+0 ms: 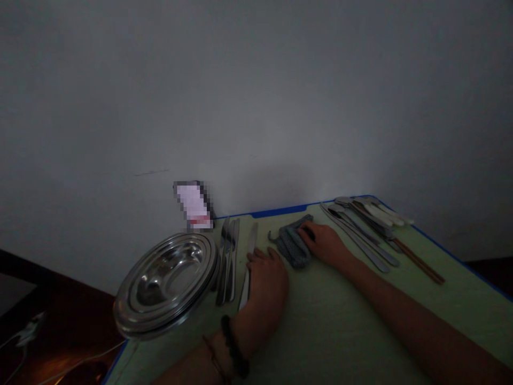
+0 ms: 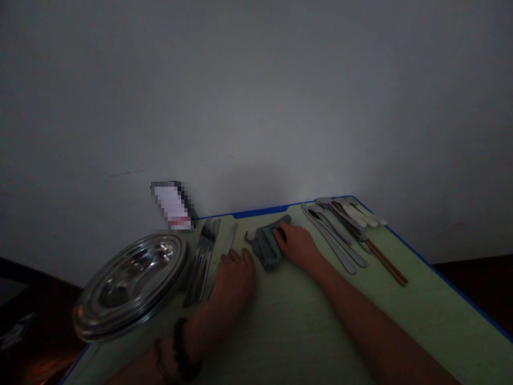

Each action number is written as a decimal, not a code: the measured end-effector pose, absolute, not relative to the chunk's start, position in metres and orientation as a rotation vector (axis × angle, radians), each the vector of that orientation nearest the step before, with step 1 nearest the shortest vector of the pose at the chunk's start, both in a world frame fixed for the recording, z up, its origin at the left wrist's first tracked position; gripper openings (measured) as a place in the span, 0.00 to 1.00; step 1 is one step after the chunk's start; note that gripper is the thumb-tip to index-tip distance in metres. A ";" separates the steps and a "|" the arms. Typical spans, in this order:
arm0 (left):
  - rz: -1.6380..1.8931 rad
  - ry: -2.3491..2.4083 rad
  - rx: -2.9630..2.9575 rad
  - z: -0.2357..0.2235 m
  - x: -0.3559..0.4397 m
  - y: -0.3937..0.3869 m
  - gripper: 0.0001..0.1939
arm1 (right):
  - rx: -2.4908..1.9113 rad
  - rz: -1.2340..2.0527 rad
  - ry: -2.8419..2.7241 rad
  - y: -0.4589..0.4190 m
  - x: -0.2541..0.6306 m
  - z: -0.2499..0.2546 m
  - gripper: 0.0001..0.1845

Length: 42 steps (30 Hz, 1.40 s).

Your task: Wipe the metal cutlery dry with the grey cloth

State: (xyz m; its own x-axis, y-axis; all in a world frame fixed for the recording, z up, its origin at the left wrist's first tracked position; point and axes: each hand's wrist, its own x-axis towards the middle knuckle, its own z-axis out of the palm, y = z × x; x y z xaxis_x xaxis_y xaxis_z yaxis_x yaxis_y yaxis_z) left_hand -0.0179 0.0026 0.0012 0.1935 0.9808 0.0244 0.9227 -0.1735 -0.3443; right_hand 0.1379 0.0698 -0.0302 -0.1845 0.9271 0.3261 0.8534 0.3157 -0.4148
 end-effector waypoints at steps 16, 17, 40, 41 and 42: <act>0.481 -1.836 -2.342 0.030 -0.019 0.001 0.21 | -1.522 0.235 -2.063 0.055 0.136 -0.015 0.22; 0.463 -1.846 -2.279 0.026 -0.016 0.001 0.22 | -1.527 0.232 -2.051 0.056 0.136 -0.016 0.20; 0.545 -1.891 -2.415 0.044 -0.026 0.003 0.16 | -1.353 0.565 -1.474 0.081 0.154 -0.026 0.11; 0.546 -1.904 -2.421 0.044 -0.029 0.007 0.15 | -1.349 0.572 -1.470 0.081 0.154 -0.026 0.11; 0.551 -1.917 -2.419 0.044 -0.032 0.011 0.14 | -1.347 0.578 -1.469 0.081 0.154 -0.026 0.11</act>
